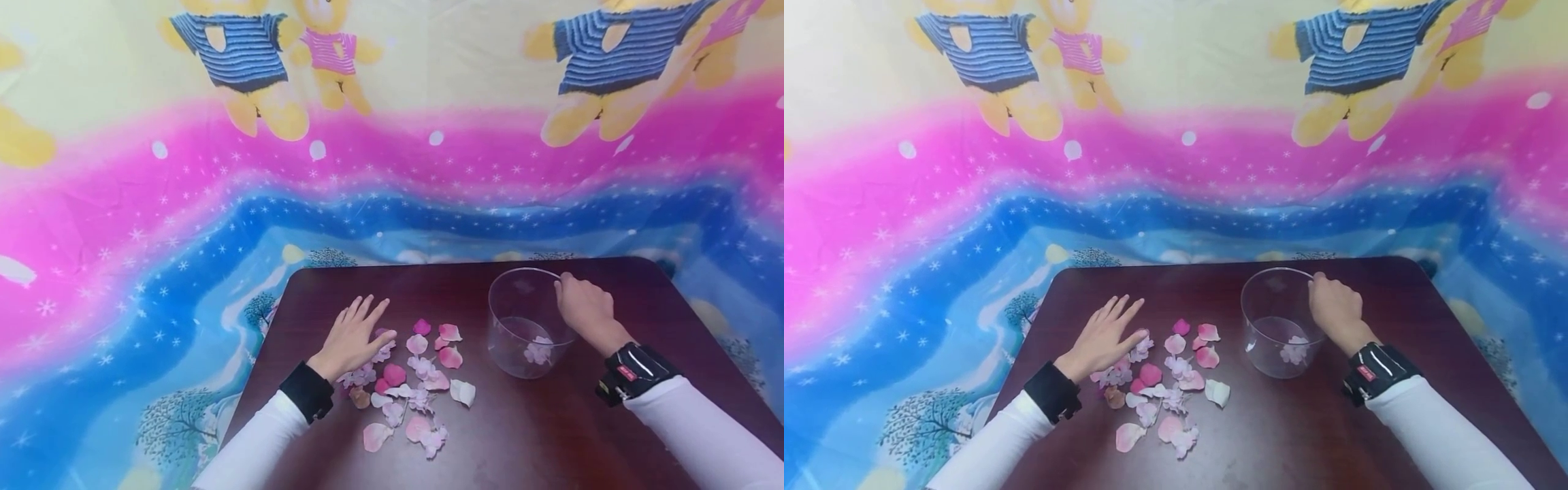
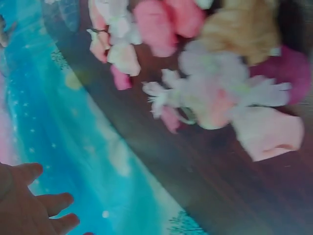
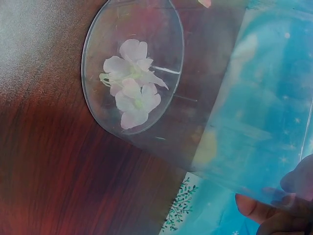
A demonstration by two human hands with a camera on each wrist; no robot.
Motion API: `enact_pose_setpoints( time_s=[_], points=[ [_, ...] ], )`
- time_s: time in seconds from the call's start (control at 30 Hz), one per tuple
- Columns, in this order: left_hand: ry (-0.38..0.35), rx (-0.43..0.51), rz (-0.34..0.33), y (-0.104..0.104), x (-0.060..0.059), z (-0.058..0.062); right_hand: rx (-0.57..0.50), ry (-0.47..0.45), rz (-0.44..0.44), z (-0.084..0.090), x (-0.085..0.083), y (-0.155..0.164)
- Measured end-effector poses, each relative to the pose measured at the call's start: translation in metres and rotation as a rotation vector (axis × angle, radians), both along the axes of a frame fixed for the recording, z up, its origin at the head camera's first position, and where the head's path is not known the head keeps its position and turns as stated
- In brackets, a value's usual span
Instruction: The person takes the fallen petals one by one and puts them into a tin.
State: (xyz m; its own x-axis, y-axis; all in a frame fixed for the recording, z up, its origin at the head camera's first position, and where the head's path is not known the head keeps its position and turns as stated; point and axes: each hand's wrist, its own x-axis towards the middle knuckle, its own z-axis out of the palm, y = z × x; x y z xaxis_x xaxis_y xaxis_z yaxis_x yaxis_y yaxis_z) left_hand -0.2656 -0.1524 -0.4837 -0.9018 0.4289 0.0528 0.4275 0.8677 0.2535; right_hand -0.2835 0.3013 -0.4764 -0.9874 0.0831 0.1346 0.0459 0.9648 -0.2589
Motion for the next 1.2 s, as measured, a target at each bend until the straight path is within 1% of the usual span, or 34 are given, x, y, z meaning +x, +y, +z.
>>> enact_pose_setpoints(
  time_s=[0.13,0.23,0.5,0.77,1.03,1.2],
  points=[
    [-0.015,0.011,0.028,-0.012,0.003,-0.01,-0.005,-0.001,0.003,0.001,0.001,0.0],
    [-0.028,0.022,0.059,-0.02,0.005,-0.015,-0.007,-0.007,0.004,0.001,0.001,0.0],
    [-0.012,0.037,0.106,-0.04,0.008,-0.025,0.001,-0.003,0.005,0.0,0.001,-0.002],
    [-0.088,0.045,0.186,-0.058,0.012,-0.039,-0.004,-0.014,0.003,0.003,0.001,-0.002],
    [-0.048,-0.018,0.207,-0.071,0.018,-0.049,-0.004,-0.015,0.01,0.003,0.001,-0.001],
    [-0.056,-0.042,0.212,-0.074,0.02,-0.06,-0.003,-0.004,0.013,0.003,0.001,-0.002]
  ],
)
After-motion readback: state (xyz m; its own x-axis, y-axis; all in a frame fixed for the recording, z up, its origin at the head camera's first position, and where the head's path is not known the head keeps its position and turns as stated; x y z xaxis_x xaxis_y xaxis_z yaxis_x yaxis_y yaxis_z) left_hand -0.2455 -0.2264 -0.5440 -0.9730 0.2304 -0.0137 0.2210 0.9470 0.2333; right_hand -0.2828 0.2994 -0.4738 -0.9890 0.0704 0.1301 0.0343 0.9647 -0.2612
